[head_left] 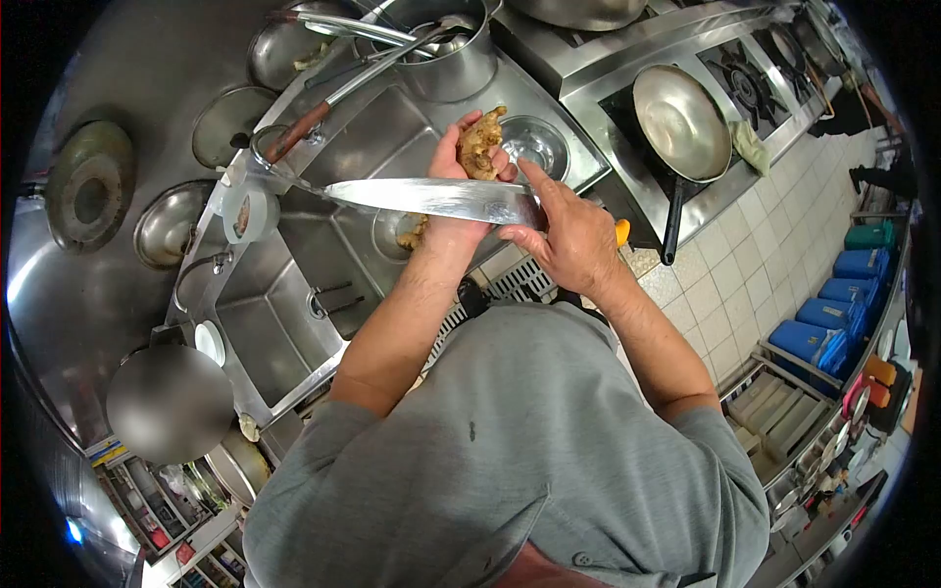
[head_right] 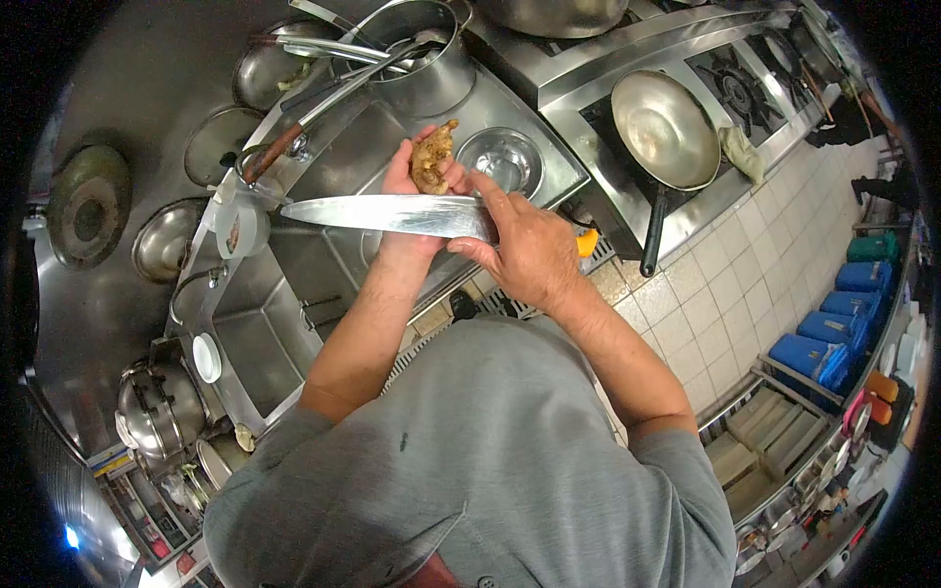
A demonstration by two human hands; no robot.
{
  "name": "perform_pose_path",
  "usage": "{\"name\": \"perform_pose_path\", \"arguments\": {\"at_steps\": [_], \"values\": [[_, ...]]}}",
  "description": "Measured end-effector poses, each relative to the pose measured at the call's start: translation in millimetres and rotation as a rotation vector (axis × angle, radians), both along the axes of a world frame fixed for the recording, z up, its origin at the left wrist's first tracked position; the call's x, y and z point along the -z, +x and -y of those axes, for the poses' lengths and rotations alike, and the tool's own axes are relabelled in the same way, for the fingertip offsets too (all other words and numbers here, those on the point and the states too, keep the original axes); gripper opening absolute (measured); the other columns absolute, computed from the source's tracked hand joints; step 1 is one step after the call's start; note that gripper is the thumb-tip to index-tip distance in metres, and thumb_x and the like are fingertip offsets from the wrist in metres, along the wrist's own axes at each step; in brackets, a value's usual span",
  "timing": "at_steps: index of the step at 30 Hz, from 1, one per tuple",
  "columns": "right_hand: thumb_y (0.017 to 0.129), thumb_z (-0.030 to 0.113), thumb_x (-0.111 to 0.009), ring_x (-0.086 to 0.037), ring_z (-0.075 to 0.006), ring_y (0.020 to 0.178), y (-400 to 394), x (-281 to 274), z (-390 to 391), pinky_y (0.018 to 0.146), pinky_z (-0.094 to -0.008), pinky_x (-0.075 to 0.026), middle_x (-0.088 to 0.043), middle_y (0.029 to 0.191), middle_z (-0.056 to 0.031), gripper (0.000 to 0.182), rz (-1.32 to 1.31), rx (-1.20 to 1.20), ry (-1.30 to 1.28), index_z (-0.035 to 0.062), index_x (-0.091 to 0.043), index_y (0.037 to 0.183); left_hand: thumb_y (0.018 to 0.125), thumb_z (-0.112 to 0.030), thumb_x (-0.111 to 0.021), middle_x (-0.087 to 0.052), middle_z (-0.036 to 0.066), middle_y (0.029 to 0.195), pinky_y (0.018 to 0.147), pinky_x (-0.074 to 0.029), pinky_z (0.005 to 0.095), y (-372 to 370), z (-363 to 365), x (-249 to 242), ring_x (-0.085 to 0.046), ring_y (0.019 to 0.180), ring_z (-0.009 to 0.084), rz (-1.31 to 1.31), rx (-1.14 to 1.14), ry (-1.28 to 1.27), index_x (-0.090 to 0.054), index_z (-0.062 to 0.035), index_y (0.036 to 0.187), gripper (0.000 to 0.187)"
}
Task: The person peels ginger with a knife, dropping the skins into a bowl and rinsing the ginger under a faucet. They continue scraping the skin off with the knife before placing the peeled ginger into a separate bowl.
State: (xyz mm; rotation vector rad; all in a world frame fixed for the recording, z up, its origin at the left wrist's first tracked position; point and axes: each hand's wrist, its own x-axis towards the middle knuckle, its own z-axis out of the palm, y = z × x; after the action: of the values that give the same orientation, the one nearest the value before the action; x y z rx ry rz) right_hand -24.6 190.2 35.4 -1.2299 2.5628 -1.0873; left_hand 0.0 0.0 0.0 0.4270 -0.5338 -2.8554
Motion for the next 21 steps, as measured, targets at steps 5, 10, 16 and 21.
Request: {"name": "perform_pose_path", "arguments": {"at_steps": [5,10,16,21], "values": [[0.088,0.066,-0.063,-0.072,-0.0373,0.081,1.9,2.6,-1.7,0.068,-0.0456,-0.058,-0.071,0.097,-0.0169,0.086,-0.026,-0.018,-0.022,0.0133,-0.043,0.153,0.111,-0.041,-0.042,-0.06,0.007,0.09,0.066,-0.052,0.0387,5.9,-2.5,6.4,-0.061,0.072,0.02,-0.041,0.034,-0.055,-0.052,-0.0105,0.124,0.034],[0.089,0.063,-0.064,-0.072,-0.0375,0.085,2.3,9.5,4.3,0.072,-0.0459,-0.058,-0.071,0.103,-0.0174,0.085,0.021,-0.014,-0.045,0.015,-0.042,0.155,0.111,-0.041,-0.041,-0.061,0.005,0.095,0.07,-0.053,0.0333,5.5,-5.9,3.8,-0.062,0.074,0.0163,-0.06,0.012,-0.141,-0.052,-0.0104,0.124,0.035],[0.091,0.06,-0.064,-0.071,-0.0378,0.097,5.0,13.9,10.9,0.079,-0.0462,-0.057,-0.07,0.115,-0.0186,0.081,0.048,0.024,-0.11,0.0171,-0.041,0.156,0.111,-0.043,-0.041,-0.06,0.004,0.105,0.077,-0.054,0.0297,3.4,-13.5,4.5,-0.061,0.088,0.0133,-0.073,-0.09,-0.338,-0.051,-0.0104,0.128,0.038],[0.093,0.06,-0.063,-0.07,-0.0372,0.104,5.3,18.6,15.4,0.083,-0.0455,-0.057,-0.069,0.121,-0.0195,0.078,0.136,0.047,-0.092,0.0176,-0.041,0.156,0.11,-0.045,-0.043,-0.058,0.005,0.112,0.089,-0.052,0.0318,-2.5,-21.4,14.5,-0.058,0.1,0.0134,-0.089,-0.288,-0.657,-0.051,-0.0084,0.129,0.042]]}}
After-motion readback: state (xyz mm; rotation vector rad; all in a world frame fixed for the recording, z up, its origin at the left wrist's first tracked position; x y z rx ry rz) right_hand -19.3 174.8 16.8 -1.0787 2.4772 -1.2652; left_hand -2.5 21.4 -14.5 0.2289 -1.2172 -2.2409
